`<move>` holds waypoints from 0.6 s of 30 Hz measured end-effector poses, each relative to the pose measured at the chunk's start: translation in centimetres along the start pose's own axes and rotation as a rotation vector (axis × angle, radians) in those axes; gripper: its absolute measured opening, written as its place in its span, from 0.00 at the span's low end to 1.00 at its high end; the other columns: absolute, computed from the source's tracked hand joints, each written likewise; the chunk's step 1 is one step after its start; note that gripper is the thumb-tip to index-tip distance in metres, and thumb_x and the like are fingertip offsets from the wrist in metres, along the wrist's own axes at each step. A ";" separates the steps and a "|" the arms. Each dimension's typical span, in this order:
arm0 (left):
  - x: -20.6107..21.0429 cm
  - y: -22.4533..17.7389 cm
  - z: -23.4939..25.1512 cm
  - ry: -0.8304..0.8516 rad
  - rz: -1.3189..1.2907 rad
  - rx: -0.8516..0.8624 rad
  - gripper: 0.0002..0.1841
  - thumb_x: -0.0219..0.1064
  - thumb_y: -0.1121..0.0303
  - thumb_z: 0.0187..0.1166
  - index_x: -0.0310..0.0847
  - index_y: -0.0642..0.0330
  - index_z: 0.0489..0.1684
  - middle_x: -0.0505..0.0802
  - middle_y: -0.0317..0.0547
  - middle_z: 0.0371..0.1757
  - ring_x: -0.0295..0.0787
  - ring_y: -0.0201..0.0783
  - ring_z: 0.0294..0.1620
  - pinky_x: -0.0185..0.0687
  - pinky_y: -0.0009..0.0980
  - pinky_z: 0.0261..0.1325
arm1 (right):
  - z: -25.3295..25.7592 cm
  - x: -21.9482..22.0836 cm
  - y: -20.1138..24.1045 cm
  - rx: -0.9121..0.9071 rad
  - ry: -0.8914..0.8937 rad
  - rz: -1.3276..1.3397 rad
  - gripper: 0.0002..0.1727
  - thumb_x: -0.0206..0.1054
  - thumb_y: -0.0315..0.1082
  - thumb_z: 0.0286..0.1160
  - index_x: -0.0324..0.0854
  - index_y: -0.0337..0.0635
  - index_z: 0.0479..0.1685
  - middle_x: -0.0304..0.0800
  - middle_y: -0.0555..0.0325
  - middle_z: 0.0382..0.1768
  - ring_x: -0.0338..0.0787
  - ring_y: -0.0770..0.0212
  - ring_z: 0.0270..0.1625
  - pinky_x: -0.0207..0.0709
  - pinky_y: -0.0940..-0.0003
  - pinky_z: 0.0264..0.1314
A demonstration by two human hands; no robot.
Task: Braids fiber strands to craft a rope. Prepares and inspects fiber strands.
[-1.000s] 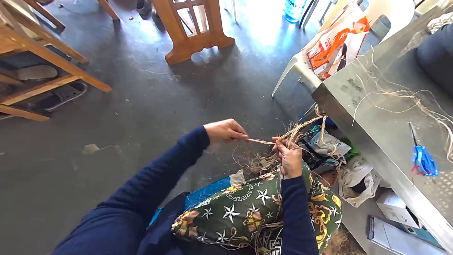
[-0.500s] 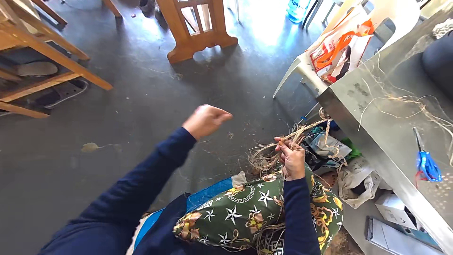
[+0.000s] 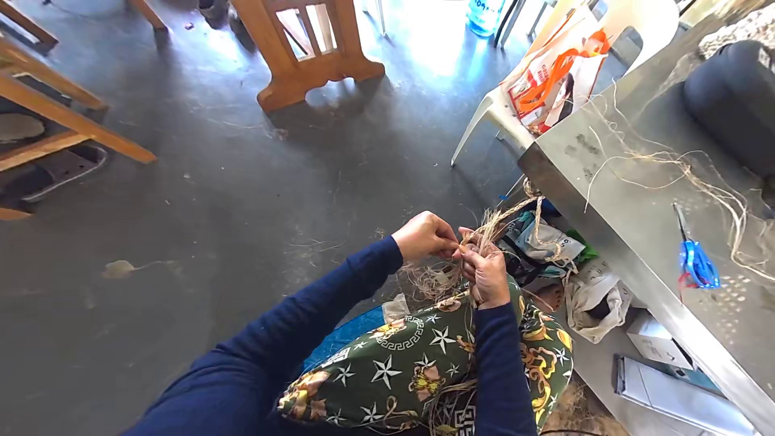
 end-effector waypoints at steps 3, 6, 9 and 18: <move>-0.1 -0.6 0.1 0.031 0.090 -0.007 0.06 0.68 0.74 0.83 0.89 0.69 0.38 0.93 0.47 0.30 0.92 0.33 0.31 0.89 0.31 0.43 | -0.1 -0.4 -0.1 0.011 0.028 -0.008 0.19 0.59 0.12 0.75 0.80 0.28 0.65 0.87 0.55 0.23 0.63 0.79 0.12 0.56 0.84 0.14; 0.2 -0.8 0.4 0.043 0.281 0.067 0.07 0.65 0.73 0.85 0.87 0.68 0.40 0.90 0.47 0.32 0.86 0.35 0.30 0.82 0.34 0.39 | -0.1 -0.6 -0.1 0.039 0.026 -0.055 0.14 0.60 0.14 0.78 0.82 0.28 0.59 0.88 0.54 0.23 0.64 0.78 0.12 0.56 0.83 0.14; 0.5 -0.6 0.6 0.041 0.371 0.132 0.07 0.64 0.75 0.85 0.87 0.69 0.40 0.90 0.49 0.33 0.85 0.39 0.36 0.81 0.41 0.47 | -0.1 -0.7 -0.2 0.053 -0.004 -0.088 0.11 0.62 0.15 0.77 0.81 0.28 0.54 0.87 0.54 0.22 0.65 0.78 0.12 0.57 0.83 0.14; 0.4 -0.1 0.6 -0.048 0.227 0.182 0.07 0.71 0.72 0.80 0.92 0.64 0.34 0.90 0.41 0.27 0.81 0.29 0.27 0.77 0.32 0.38 | -0.1 -0.8 -0.1 0.049 0.006 -0.105 0.16 0.63 0.14 0.76 0.79 0.31 0.61 0.87 0.56 0.23 0.67 0.77 0.13 0.58 0.82 0.14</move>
Point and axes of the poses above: each hand's wrist, its own z-axis towards the middle knuckle, its own x-axis out of the palm, y = z × x, the point moved 3 cm from there along z, towards the middle knuckle
